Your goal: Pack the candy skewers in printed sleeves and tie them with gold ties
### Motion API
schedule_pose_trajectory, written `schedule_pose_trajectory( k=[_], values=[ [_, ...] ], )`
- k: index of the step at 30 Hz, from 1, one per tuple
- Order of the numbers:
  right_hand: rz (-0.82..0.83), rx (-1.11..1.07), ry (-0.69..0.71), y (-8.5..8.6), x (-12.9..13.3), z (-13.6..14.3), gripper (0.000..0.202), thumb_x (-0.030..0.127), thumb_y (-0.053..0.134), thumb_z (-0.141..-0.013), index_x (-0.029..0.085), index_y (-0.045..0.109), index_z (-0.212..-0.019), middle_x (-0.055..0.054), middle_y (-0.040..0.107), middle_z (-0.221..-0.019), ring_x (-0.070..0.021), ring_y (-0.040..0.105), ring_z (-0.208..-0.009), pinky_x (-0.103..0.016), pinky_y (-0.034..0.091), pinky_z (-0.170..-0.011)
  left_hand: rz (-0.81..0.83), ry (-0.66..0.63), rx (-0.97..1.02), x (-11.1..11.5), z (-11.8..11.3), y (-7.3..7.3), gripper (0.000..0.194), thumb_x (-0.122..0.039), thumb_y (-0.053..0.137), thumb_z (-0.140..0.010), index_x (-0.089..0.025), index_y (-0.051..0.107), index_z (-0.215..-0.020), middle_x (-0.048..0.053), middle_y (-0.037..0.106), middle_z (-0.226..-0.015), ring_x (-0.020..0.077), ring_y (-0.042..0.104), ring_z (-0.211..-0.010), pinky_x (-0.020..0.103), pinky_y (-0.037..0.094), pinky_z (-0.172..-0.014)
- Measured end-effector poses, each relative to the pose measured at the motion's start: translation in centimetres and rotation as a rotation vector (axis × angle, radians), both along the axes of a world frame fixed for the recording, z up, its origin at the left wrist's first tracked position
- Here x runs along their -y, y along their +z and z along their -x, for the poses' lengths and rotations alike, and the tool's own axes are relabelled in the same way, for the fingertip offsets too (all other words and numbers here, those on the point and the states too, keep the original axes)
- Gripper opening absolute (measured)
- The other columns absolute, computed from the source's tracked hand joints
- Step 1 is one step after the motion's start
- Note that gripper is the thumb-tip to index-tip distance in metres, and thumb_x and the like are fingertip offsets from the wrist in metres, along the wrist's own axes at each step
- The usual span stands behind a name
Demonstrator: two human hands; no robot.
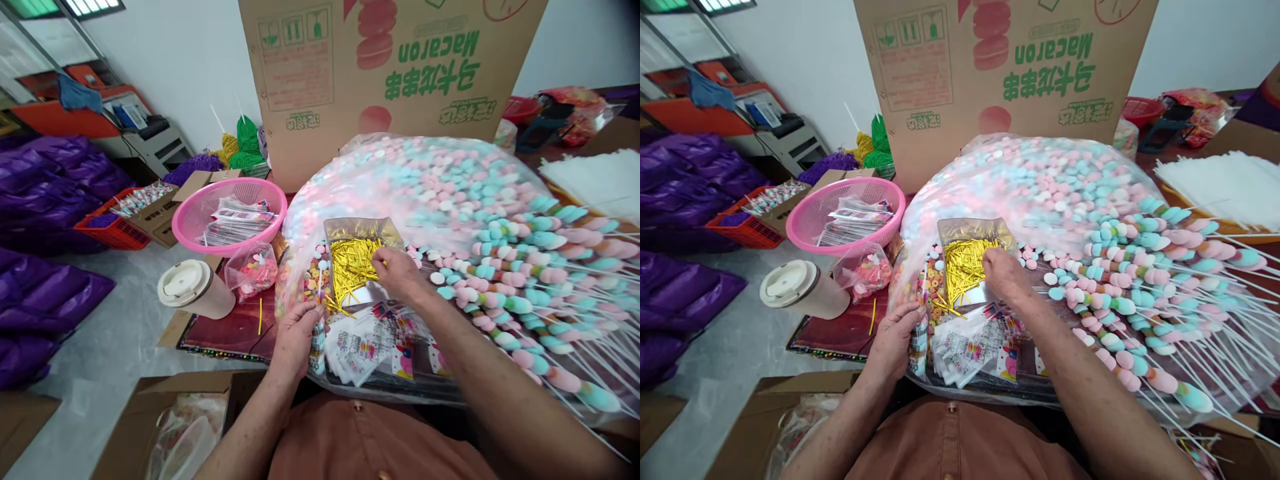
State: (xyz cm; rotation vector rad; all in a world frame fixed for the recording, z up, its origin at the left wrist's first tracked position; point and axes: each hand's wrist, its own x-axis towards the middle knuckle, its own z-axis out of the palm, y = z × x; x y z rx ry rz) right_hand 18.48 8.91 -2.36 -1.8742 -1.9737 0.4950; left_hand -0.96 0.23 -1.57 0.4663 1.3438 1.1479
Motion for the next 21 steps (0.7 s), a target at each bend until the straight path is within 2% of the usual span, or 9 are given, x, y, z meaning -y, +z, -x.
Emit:
schedule_pose_trajectory(
  k=[5, 7, 9, 11, 14, 16, 18, 20, 21],
  values=[
    [0.052, -0.239, 0.074, 2.0, 2.7, -0.3, 0.013, 0.024, 0.038, -0.084, 0.019, 0.047, -0.076, 0.002, 0.059, -0.064, -0.0095, 0.049, -0.050, -0.021, 0.037, -0.048, -0.031, -0.072, 0.035, -0.6, -0.7, 0.1, 0.020, -0.026, 0.073, -0.053, -0.015, 0.065, -0.067, -0.002, 0.061, -0.055, 0.0098, 0.053, -0.044, 0.021, 0.039, -0.044],
    [0.131, -0.514, 0.127, 2.3, 4.3, 0.4, 0.015, 0.032, 0.038, -0.085, 0.020, 0.045, -0.079, 0.004, 0.055, -0.061, -0.0073, 0.044, -0.041, -0.020, 0.034, -0.041, -0.062, -0.106, 0.042, -0.7, -1.0, 0.3, 0.016, -0.025, 0.072, -0.055, -0.016, 0.066, -0.066, -0.003, 0.059, -0.054, 0.0088, 0.051, -0.044, 0.020, 0.038, -0.045],
    [0.237, -0.844, 0.160, 2.3, 5.8, 1.2, 0.018, 0.038, 0.044, -0.081, 0.020, 0.044, -0.085, 0.005, 0.054, -0.064, -0.0069, 0.044, -0.040, -0.019, 0.034, -0.037, -0.104, -0.136, 0.049, -0.7, -1.2, 0.5, 0.013, -0.025, 0.071, -0.057, -0.016, 0.067, -0.065, -0.004, 0.059, -0.053, 0.0084, 0.051, -0.045, 0.020, 0.038, -0.047],
    [0.315, -1.021, 0.148, 2.1, 6.8, 1.9, 0.027, 0.039, 0.052, -0.076, 0.020, 0.045, -0.093, 0.005, 0.055, -0.066, -0.0082, 0.049, -0.042, -0.020, 0.038, -0.037, -0.138, -0.167, 0.079, -0.6, -1.6, 0.7, 0.013, -0.025, 0.071, -0.059, -0.016, 0.068, -0.067, -0.003, 0.060, -0.054, 0.0088, 0.052, -0.048, 0.020, 0.039, -0.050],
    [0.332, -1.040, 0.115, 1.7, 7.5, 2.8, 0.043, 0.036, 0.055, -0.072, 0.018, 0.041, -0.109, 0.007, 0.054, -0.061, -0.0095, 0.050, -0.039, -0.021, 0.040, -0.036, -0.200, -0.222, 0.137, -0.5, -2.3, 1.0, 0.012, -0.023, 0.072, -0.060, -0.015, 0.070, -0.068, -0.001, 0.064, -0.062, 0.0089, 0.054, -0.057, 0.020, 0.041, -0.058],
    [0.316, -1.009, 0.119, 1.5, 7.6, 3.1, 0.046, 0.036, 0.054, -0.073, 0.018, 0.040, -0.114, 0.009, 0.052, -0.055, -0.0092, 0.047, -0.037, -0.020, 0.039, -0.034, -0.235, -0.239, 0.153, -0.5, -2.8, 1.1, 0.010, -0.021, 0.073, -0.058, -0.015, 0.070, -0.065, -0.001, 0.064, -0.063, 0.0087, 0.054, -0.059, 0.020, 0.041, -0.060],
    [0.312, -0.935, 0.155, 1.4, 7.7, 2.9, 0.034, 0.034, 0.052, -0.075, 0.017, 0.048, -0.104, 0.009, 0.050, -0.052, -0.0080, 0.045, -0.036, -0.019, 0.036, -0.035, -0.228, -0.207, 0.157, -0.6, -3.1, 1.3, 0.011, -0.022, 0.074, -0.056, -0.015, 0.070, -0.063, -0.002, 0.063, -0.058, 0.0087, 0.053, -0.057, 0.020, 0.041, -0.058],
    [0.262, -0.803, 0.211, 1.5, 7.9, 2.2, 0.016, 0.031, 0.052, -0.076, 0.017, 0.056, -0.081, 0.007, 0.048, -0.052, -0.0068, 0.043, -0.040, -0.018, 0.034, -0.039, -0.185, -0.147, 0.159, -0.7, -3.1, 1.4, 0.016, -0.023, 0.076, -0.051, -0.015, 0.069, -0.062, -0.002, 0.062, -0.056, 0.0090, 0.053, -0.053, 0.021, 0.040, -0.055],
    [0.206, -0.730, 0.229, 1.6, 8.0, 1.6, 0.014, 0.029, 0.052, -0.076, 0.017, 0.056, -0.071, 0.006, 0.047, -0.053, -0.0068, 0.042, -0.044, -0.018, 0.033, -0.041, -0.158, -0.128, 0.161, -0.7, -3.1, 1.4, 0.018, -0.024, 0.077, -0.049, -0.015, 0.068, -0.062, -0.002, 0.062, -0.055, 0.0090, 0.052, -0.051, 0.021, 0.040, -0.053]
  ],
)
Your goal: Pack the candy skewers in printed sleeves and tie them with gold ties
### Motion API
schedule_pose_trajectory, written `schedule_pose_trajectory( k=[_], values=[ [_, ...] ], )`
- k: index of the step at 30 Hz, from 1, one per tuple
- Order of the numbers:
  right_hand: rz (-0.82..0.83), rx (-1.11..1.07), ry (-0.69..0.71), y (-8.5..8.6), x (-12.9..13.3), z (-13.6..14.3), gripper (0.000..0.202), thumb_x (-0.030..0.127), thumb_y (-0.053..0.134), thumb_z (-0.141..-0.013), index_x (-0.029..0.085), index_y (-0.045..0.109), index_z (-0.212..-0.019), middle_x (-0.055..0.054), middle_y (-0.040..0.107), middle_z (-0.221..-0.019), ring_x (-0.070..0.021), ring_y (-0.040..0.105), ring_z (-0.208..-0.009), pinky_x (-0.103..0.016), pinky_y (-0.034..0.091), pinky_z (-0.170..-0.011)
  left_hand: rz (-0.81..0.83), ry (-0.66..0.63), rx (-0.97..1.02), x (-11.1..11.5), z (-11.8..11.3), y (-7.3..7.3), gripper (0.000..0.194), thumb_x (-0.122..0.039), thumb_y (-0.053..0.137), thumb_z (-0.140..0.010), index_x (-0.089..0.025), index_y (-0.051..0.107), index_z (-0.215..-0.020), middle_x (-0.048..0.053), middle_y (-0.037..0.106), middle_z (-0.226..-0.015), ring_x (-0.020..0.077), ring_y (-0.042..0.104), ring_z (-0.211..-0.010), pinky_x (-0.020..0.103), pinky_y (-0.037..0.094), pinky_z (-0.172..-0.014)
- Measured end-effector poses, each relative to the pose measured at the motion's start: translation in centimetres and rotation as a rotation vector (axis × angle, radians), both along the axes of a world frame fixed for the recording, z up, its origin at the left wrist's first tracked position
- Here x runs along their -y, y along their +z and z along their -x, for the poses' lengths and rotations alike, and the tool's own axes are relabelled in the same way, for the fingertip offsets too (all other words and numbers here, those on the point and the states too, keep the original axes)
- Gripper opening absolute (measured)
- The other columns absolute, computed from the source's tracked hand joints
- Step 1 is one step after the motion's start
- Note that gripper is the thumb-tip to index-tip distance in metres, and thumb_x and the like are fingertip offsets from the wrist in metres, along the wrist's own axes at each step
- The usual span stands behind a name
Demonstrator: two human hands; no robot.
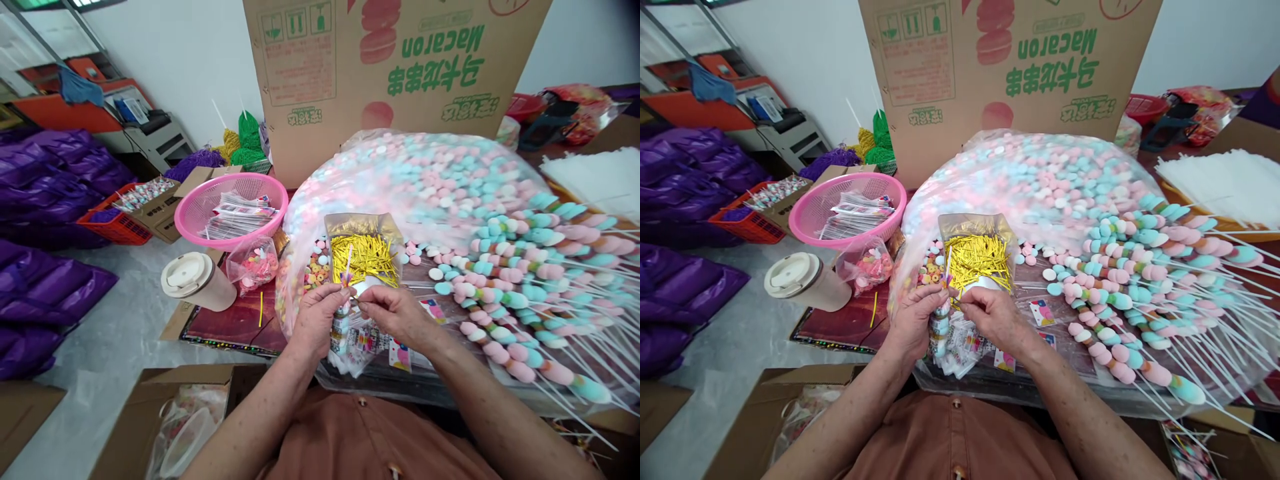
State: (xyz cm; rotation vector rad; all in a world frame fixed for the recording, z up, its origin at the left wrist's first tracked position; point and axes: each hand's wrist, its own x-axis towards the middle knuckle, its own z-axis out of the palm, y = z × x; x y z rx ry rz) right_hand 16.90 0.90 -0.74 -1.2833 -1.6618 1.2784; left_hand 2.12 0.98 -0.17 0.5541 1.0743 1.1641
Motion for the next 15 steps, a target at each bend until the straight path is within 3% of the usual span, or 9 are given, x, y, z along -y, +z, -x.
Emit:
schedule_pose_trajectory(
  k=[2, 5, 10, 15],
  values=[
    [-0.146, 0.078, -0.090, 0.5, 0.3, -1.2, 0.016, 0.026, 0.052, -0.077, 0.017, 0.056, -0.065, 0.005, 0.047, -0.055, -0.0076, 0.041, -0.049, -0.019, 0.033, -0.045, 0.050, -0.007, -0.005, -0.1, 0.1, 0.0, 0.021, -0.025, 0.077, -0.048, -0.015, 0.068, -0.063, -0.001, 0.062, -0.055, 0.0094, 0.052, -0.049, 0.022, 0.039, -0.051],
    [-0.248, 0.030, -0.198, 1.7, 0.9, -2.0, 0.013, 0.028, 0.051, -0.081, 0.018, 0.060, -0.081, 0.003, 0.051, -0.060, -0.0094, 0.045, -0.052, -0.020, 0.036, -0.048, 0.065, -0.075, -0.034, 0.0, 0.0, 0.1, 0.019, -0.027, 0.074, -0.052, -0.016, 0.067, -0.065, -0.002, 0.060, -0.056, 0.0098, 0.051, -0.047, 0.022, 0.038, -0.049],
    [-0.344, 0.008, 0.005, 2.1, 1.4, 0.2, 0.030, 0.022, 0.042, -0.085, 0.018, 0.060, -0.108, -0.004, 0.063, -0.084, -0.0150, 0.058, -0.078, -0.027, 0.045, -0.070, -0.149, -0.208, -0.136, 0.5, -0.5, -0.3, 0.007, -0.021, 0.062, -0.065, -0.015, 0.065, -0.065, -0.003, 0.057, -0.060, 0.0103, 0.050, -0.061, 0.022, 0.039, -0.062],
    [-0.281, 0.150, 0.017, 1.3, 1.2, 1.1, 0.050, 0.018, 0.038, -0.085, 0.016, 0.036, -0.135, 0.001, 0.058, -0.063, -0.0129, 0.050, -0.054, -0.024, 0.042, -0.055, -0.209, -0.359, -0.221, 1.3, 0.2, -1.6, 0.014, -0.026, 0.056, -0.074, -0.015, 0.059, -0.065, -0.002, 0.053, -0.063, 0.0104, 0.045, -0.063, 0.022, 0.036, -0.062]
  ],
)
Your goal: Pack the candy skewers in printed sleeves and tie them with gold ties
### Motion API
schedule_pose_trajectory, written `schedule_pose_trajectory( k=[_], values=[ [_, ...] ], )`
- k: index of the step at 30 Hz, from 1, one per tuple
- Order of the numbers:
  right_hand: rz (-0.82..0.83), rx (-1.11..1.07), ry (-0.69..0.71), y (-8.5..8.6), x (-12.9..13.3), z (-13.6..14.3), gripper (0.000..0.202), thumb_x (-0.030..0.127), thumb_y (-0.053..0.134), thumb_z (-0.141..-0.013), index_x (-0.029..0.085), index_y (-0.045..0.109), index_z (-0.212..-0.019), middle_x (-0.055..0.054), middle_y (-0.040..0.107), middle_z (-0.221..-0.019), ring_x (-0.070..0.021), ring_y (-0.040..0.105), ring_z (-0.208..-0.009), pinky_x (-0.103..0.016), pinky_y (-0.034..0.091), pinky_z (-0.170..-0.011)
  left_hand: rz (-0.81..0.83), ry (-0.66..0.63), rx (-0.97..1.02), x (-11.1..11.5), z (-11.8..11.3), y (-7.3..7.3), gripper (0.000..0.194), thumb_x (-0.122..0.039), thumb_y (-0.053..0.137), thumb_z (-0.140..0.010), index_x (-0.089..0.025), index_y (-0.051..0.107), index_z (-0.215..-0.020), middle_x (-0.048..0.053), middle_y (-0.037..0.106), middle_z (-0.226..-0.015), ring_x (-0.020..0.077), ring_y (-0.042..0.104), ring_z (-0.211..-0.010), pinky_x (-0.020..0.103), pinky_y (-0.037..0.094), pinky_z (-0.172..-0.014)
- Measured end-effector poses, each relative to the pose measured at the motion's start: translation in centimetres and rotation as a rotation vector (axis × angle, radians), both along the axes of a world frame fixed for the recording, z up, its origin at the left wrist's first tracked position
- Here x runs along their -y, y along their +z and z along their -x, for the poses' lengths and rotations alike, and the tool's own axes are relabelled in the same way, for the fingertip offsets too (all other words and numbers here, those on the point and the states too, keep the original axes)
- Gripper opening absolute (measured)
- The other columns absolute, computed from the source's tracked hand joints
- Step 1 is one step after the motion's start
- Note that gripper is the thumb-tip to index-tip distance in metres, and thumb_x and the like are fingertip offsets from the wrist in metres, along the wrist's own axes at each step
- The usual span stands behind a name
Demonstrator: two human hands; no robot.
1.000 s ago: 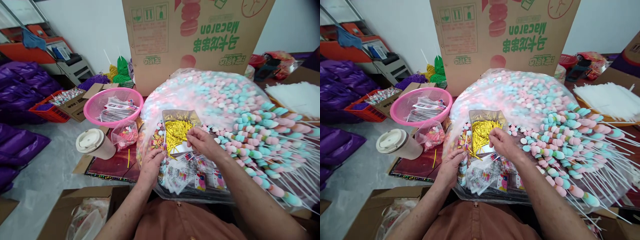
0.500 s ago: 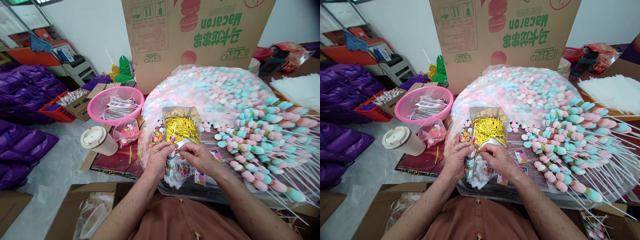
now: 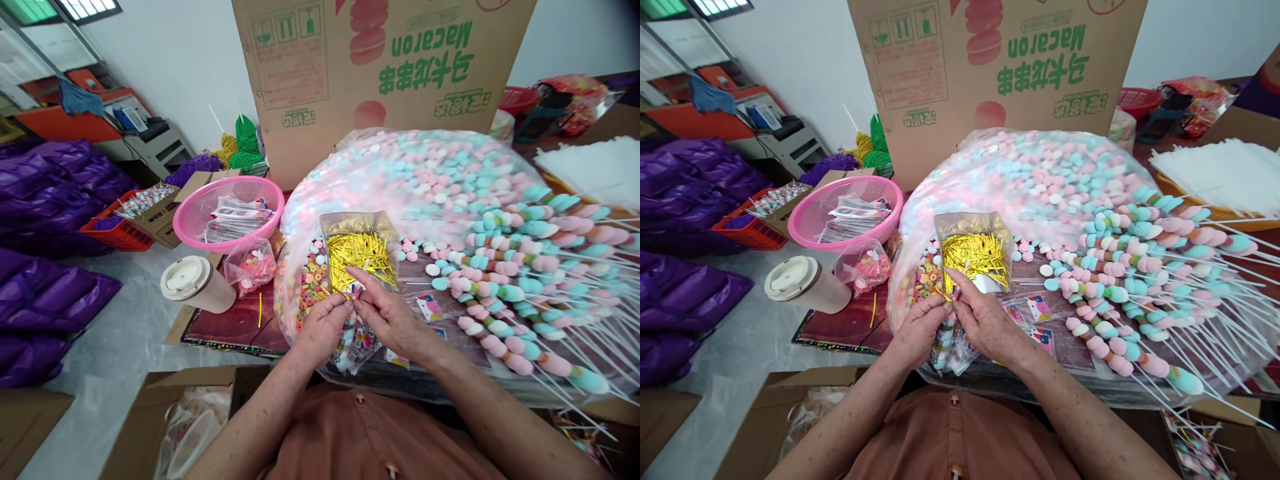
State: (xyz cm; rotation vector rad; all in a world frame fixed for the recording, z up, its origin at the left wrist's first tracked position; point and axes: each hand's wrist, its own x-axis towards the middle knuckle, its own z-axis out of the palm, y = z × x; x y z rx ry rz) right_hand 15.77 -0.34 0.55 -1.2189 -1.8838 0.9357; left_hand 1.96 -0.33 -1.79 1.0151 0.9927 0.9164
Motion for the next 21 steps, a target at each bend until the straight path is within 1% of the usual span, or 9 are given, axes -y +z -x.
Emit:
schedule_pose_trajectory(
  k=[2, 4, 6, 8, 11, 13, 15, 18, 21],
  values=[
    [-0.024, 0.073, -0.016, -0.4, 0.1, 0.0, 0.052, 0.016, 0.039, -0.084, 0.017, 0.034, -0.136, 0.002, 0.057, -0.060, -0.0134, 0.049, -0.051, -0.024, 0.040, -0.053, -0.040, -0.003, -0.019, 0.2, 0.1, -0.4, 0.020, -0.031, 0.056, -0.077, -0.015, 0.059, -0.066, -0.002, 0.053, -0.065, 0.0106, 0.045, -0.064, 0.023, 0.036, -0.064],
    [-0.072, 0.103, -0.097, -0.9, 0.4, 0.2, 0.054, 0.018, 0.042, -0.083, 0.017, 0.033, -0.136, 0.001, 0.057, -0.060, -0.0143, 0.049, -0.052, -0.025, 0.040, -0.054, -0.053, 0.069, -0.002, 0.3, 0.0, -0.5, 0.025, -0.036, 0.057, -0.077, -0.015, 0.058, -0.063, -0.002, 0.053, -0.063, 0.0106, 0.045, -0.064, 0.023, 0.036, -0.065],
    [-0.106, 0.034, -0.240, -1.3, 0.7, 0.4, 0.055, 0.020, 0.044, -0.083, 0.015, 0.032, -0.136, 0.002, 0.057, -0.060, -0.0141, 0.050, -0.052, -0.024, 0.040, -0.054, -0.046, 0.134, 0.052, 0.2, 0.0, -0.1, 0.028, -0.039, 0.061, -0.074, -0.015, 0.058, -0.060, -0.002, 0.053, -0.062, 0.0107, 0.047, -0.064, 0.023, 0.037, -0.065],
    [-0.100, -0.053, -0.261, -1.3, 1.0, 0.2, 0.046, 0.022, 0.045, -0.085, 0.015, 0.042, -0.129, 0.002, 0.056, -0.060, -0.0126, 0.050, -0.051, -0.022, 0.040, -0.052, 0.015, 0.094, 0.101, 0.0, 0.2, 0.5, 0.029, -0.038, 0.066, -0.070, -0.014, 0.058, -0.056, -0.001, 0.055, -0.061, 0.0109, 0.049, -0.063, 0.023, 0.039, -0.065],
    [-0.094, -0.058, 0.092, 0.2, 1.1, -1.2, 0.024, 0.024, 0.046, -0.087, 0.018, 0.062, -0.105, 0.000, 0.061, -0.067, -0.0122, 0.056, -0.061, -0.021, 0.043, -0.058, 0.284, -0.144, 0.174, 0.0, 0.8, 1.7, 0.027, -0.036, 0.075, -0.059, -0.012, 0.062, -0.057, 0.002, 0.057, -0.056, 0.0118, 0.052, -0.054, 0.025, 0.041, -0.057],
    [-0.102, -0.035, 0.324, 1.5, 0.9, -2.2, 0.022, 0.025, 0.046, -0.088, 0.020, 0.065, -0.096, -0.002, 0.065, -0.077, -0.0134, 0.059, -0.072, -0.023, 0.044, -0.066, 0.441, -0.270, 0.261, 0.1, 1.1, 2.3, 0.029, -0.033, 0.080, -0.051, -0.012, 0.064, -0.065, 0.003, 0.059, -0.055, 0.0127, 0.054, -0.049, 0.027, 0.043, -0.053],
    [-0.055, -0.049, 0.395, 2.3, 0.6, -2.7, 0.022, 0.028, 0.046, -0.089, 0.020, 0.066, -0.090, -0.002, 0.066, -0.075, -0.0130, 0.059, -0.070, -0.022, 0.044, -0.063, 0.485, -0.280, 0.344, 0.3, 1.1, 2.6, 0.034, -0.031, 0.081, -0.049, -0.014, 0.064, -0.074, 0.003, 0.061, -0.057, 0.0125, 0.055, -0.048, 0.026, 0.044, -0.051],
    [0.002, -0.040, 0.209, 1.7, 0.6, -2.2, 0.026, 0.032, 0.047, -0.087, 0.018, 0.061, -0.069, 0.000, 0.061, -0.060, -0.0110, 0.053, -0.054, -0.020, 0.038, -0.050, 0.454, -0.112, 0.370, 0.4, 0.6, 2.7, 0.040, -0.029, 0.080, -0.053, -0.019, 0.058, -0.084, 0.000, 0.061, -0.057, 0.0122, 0.056, -0.046, 0.024, 0.044, -0.048],
    [-0.124, 0.101, -0.098, -0.3, 1.2, -0.6, 0.028, 0.028, 0.047, -0.086, 0.018, 0.052, -0.061, 0.000, 0.054, -0.055, -0.0112, 0.047, -0.050, -0.022, 0.034, -0.048, 0.384, 0.148, 0.307, 0.6, -0.3, 2.1, 0.042, -0.026, 0.079, -0.055, -0.020, 0.052, -0.086, -0.004, 0.059, -0.053, 0.0107, 0.055, -0.045, 0.021, 0.042, -0.048]
  ],
)
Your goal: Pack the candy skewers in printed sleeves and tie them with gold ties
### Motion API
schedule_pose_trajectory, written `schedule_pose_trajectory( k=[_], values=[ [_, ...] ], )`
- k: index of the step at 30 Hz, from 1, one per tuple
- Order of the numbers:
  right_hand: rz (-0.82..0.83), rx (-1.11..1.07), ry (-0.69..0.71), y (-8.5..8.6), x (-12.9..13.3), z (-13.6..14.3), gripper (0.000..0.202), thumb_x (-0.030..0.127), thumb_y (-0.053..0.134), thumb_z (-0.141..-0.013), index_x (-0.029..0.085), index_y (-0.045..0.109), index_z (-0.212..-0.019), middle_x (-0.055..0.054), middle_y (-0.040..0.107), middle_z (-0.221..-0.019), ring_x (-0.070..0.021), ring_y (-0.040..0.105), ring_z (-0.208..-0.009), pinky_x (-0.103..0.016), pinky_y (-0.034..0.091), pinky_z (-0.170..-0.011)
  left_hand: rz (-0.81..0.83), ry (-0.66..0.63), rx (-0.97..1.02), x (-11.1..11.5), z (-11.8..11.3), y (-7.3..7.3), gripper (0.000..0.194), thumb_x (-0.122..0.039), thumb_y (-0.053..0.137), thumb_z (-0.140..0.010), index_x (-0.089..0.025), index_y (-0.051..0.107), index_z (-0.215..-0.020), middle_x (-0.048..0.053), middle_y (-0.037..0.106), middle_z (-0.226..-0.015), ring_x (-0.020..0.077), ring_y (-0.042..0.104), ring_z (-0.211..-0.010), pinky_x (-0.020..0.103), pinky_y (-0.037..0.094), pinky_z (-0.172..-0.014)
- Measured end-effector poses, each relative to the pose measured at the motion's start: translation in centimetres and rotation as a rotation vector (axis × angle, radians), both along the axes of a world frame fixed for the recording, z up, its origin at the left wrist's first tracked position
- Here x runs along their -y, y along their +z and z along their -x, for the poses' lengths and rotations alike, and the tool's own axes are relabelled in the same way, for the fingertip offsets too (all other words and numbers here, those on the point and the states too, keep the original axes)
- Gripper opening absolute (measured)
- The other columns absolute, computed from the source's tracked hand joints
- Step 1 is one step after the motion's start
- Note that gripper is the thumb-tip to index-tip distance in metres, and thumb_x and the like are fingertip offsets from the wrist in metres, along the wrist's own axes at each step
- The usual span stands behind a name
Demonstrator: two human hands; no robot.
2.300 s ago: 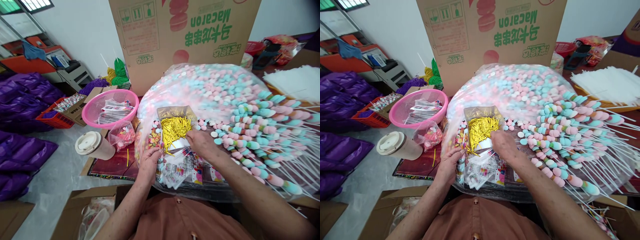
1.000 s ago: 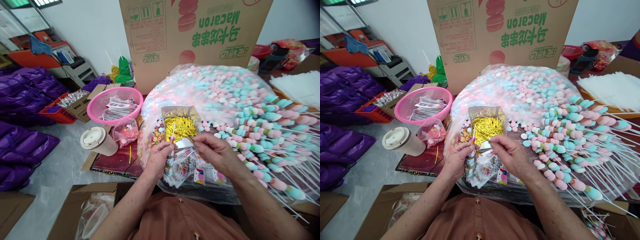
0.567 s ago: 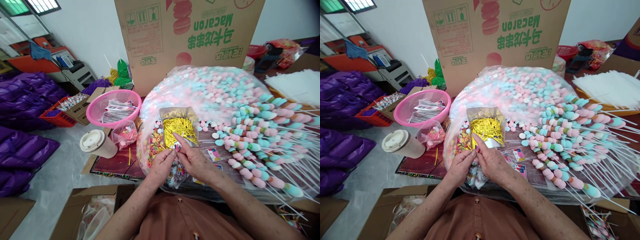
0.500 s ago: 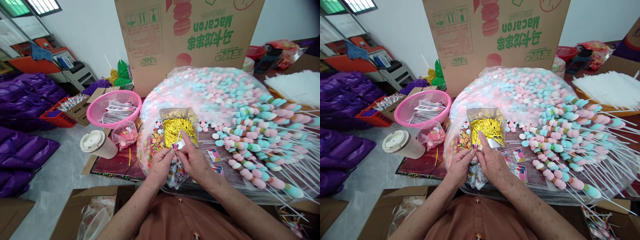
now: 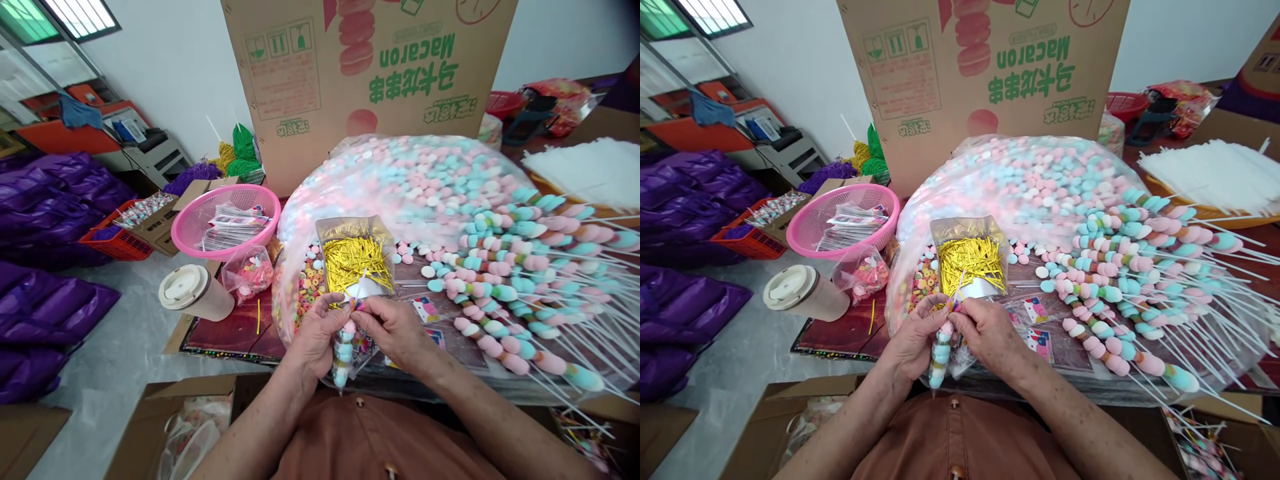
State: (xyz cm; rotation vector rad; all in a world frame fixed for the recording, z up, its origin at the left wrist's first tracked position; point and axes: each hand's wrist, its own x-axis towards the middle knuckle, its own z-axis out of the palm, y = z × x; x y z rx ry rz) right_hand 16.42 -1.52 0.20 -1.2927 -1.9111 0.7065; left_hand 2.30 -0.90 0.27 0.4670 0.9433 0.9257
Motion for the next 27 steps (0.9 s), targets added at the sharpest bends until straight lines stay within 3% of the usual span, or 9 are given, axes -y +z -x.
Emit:
schedule_pose_trajectory(
  k=[3, 6, 8, 10, 12, 14, 17, 23, 27],
  values=[
    [-0.203, 0.185, -0.143, -1.2, 0.4, 0.9, 0.026, 0.021, 0.038, -0.089, 0.017, 0.052, -0.067, -0.003, 0.055, -0.061, -0.0141, 0.049, -0.057, -0.024, 0.034, -0.053, -0.187, 0.187, -0.147, 0.2, -1.1, -1.0, 0.037, -0.028, 0.078, -0.058, -0.019, 0.051, -0.081, -0.006, 0.058, -0.054, 0.0074, 0.053, -0.049, 0.019, 0.041, -0.054],
    [-0.430, 0.334, -0.242, -0.7, 0.4, 0.7, 0.028, 0.017, 0.035, -0.089, 0.016, 0.053, -0.068, -0.006, 0.055, -0.061, -0.0162, 0.049, -0.059, -0.027, 0.033, -0.055, -0.379, 0.291, -0.351, 0.1, -1.8, -1.0, 0.045, -0.030, 0.078, -0.058, -0.021, 0.053, -0.094, -0.001, 0.064, -0.078, 0.0098, 0.059, -0.071, 0.020, 0.043, -0.068],
    [-0.546, 0.376, -0.221, -0.2, 0.4, 0.3, 0.024, 0.016, 0.038, -0.087, 0.015, 0.056, -0.072, -0.007, 0.056, -0.063, -0.0169, 0.050, -0.061, -0.028, 0.034, -0.057, -0.270, 0.213, -0.365, -0.3, -1.3, 0.4, 0.055, -0.040, 0.075, -0.060, -0.022, 0.052, -0.107, 0.003, 0.065, -0.088, 0.0139, 0.061, -0.079, 0.023, 0.044, -0.070],
    [-0.564, 0.370, -0.058, -0.2, 0.7, 0.2, 0.021, 0.015, 0.039, -0.085, 0.015, 0.057, -0.075, -0.006, 0.056, -0.064, -0.0166, 0.049, -0.061, -0.028, 0.033, -0.057, -0.069, -0.006, -0.241, -0.8, 0.0, 2.7, 0.061, -0.060, 0.061, -0.065, -0.019, 0.053, -0.110, 0.006, 0.066, -0.078, 0.0181, 0.062, -0.069, 0.027, 0.045, -0.061],
    [-0.391, 0.265, 0.087, -0.6, 1.1, 0.3, 0.020, 0.014, 0.040, -0.082, 0.016, 0.055, -0.069, -0.004, 0.055, -0.060, -0.0149, 0.047, -0.056, -0.027, 0.032, -0.052, -0.061, -0.113, -0.117, -1.1, 1.8, 5.1, 0.075, -0.078, 0.042, -0.063, -0.021, 0.058, -0.108, 0.004, 0.064, -0.063, 0.0192, 0.060, -0.055, 0.030, 0.045, -0.055],
    [-0.158, 0.111, 0.057, -0.9, 1.3, 0.5, 0.023, 0.015, 0.039, -0.082, 0.017, 0.050, -0.062, -0.001, 0.051, -0.055, -0.0125, 0.044, -0.051, -0.024, 0.031, -0.048, -0.158, -0.174, -0.115, -1.1, 3.4, 6.4, 0.079, -0.085, 0.034, -0.058, -0.023, 0.066, -0.096, 0.004, 0.061, -0.052, 0.0198, 0.058, -0.049, 0.034, 0.047, -0.056],
    [0.048, -0.153, -0.101, -0.5, 1.5, 0.8, 0.026, 0.020, 0.037, -0.086, 0.018, 0.047, -0.062, 0.003, 0.047, -0.055, -0.0100, 0.042, -0.052, -0.021, 0.032, -0.048, -0.141, -0.537, -0.272, -0.6, 3.8, 5.9, 0.074, -0.081, 0.040, -0.059, -0.016, 0.072, -0.073, 0.012, 0.065, -0.058, 0.0271, 0.063, -0.063, 0.040, 0.048, -0.066],
    [0.428, -0.626, -0.046, 0.1, 1.7, 1.9, 0.025, 0.032, 0.045, -0.081, 0.018, 0.045, -0.061, 0.005, 0.040, -0.052, -0.0086, 0.036, -0.049, -0.020, 0.029, -0.045, -0.206, -0.155, -0.033, -0.4, 1.5, 3.3, 0.076, -0.079, 0.036, -0.065, -0.015, 0.070, -0.090, 0.014, 0.070, -0.088, 0.0287, 0.061, -0.095, 0.041, 0.044, -0.084],
    [0.461, -0.781, -0.113, 0.3, 1.3, 1.8, 0.025, 0.033, 0.052, -0.077, 0.018, 0.045, -0.059, 0.007, 0.038, -0.051, -0.0070, 0.033, -0.049, -0.019, 0.027, -0.045, -0.326, -0.007, -0.326, -0.3, 1.2, 2.8, 0.044, -0.057, 0.059, -0.069, -0.019, 0.069, -0.089, 0.009, 0.069, -0.098, 0.0261, 0.055, -0.108, 0.039, 0.038, -0.096]
  ],
)
